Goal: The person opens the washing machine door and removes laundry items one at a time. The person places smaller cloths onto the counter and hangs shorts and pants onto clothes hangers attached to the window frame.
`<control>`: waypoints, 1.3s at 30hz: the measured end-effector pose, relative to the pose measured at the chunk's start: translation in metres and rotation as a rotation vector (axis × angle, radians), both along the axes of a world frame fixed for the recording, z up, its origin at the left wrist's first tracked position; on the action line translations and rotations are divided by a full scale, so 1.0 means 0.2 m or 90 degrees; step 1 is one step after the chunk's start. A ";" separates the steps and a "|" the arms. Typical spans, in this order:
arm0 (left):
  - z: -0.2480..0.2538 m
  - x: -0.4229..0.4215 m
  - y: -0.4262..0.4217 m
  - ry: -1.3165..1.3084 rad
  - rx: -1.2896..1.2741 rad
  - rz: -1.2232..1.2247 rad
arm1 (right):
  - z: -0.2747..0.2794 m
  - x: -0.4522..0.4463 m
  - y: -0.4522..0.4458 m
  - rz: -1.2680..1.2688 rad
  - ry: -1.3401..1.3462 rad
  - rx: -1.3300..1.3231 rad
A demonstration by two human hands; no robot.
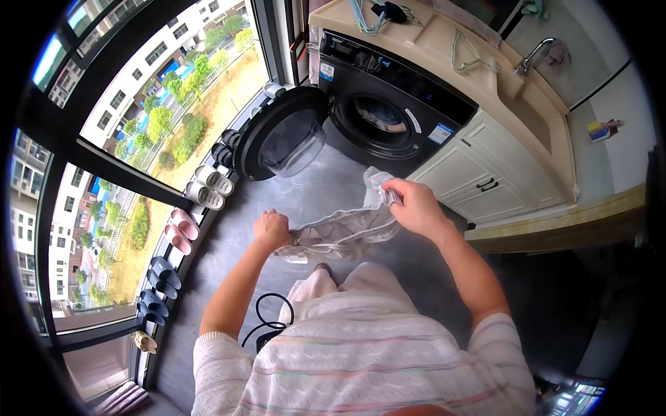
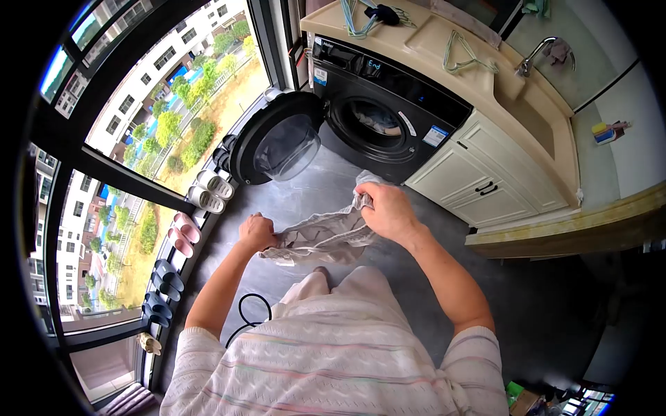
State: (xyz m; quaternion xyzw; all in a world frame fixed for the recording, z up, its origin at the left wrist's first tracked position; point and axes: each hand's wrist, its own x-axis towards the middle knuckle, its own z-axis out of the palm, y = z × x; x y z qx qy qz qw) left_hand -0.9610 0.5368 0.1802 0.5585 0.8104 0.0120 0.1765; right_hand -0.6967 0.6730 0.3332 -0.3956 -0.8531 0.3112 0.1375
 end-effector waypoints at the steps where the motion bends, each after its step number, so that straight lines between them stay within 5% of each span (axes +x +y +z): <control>1: 0.00 -0.04 0.04 -0.029 0.022 0.043 | 0.03 -0.03 0.05 0.010 0.012 -0.019; 4: -0.21 -0.17 0.08 -0.249 0.151 0.327 | 0.03 -0.13 0.21 0.050 0.078 -0.069; 8: -0.32 -0.21 0.19 -0.242 0.272 0.399 | 0.08 -0.26 0.48 0.132 0.073 -0.153; 9: -0.31 -0.23 0.22 -0.443 0.280 0.491 | 0.08 -0.29 0.59 0.146 0.066 -0.187; 12: -0.15 -0.27 0.29 -0.832 0.408 0.549 | 0.08 -0.32 0.94 0.203 0.080 -0.343; 16: 0.23 -0.14 0.45 -0.910 0.514 0.535 | 0.11 -0.32 1.49 0.352 -0.089 -0.502; 18: 0.38 -0.05 0.54 -0.892 0.522 0.541 | 0.10 -0.34 1.88 0.298 -0.079 -0.442; 21: 0.47 0.06 0.65 -0.762 0.490 0.541 | -0.02 -0.45 2.57 -0.091 0.181 -0.147; 27: 0.47 0.19 0.73 -0.580 0.383 0.637 | -0.35 -0.72 3.24 -0.197 0.062 0.293; 31: 0.51 0.22 0.73 -0.533 0.342 0.694 | -0.37 -0.75 3.30 -0.166 -0.003 0.282; 36: 0.46 0.22 0.70 -0.501 0.322 0.723 | 0.10 -0.43 3.25 -0.089 0.542 -0.195; 39: 0.43 0.22 0.69 -0.507 0.307 0.744 | 0.31 -0.10 3.26 -0.053 0.677 -0.303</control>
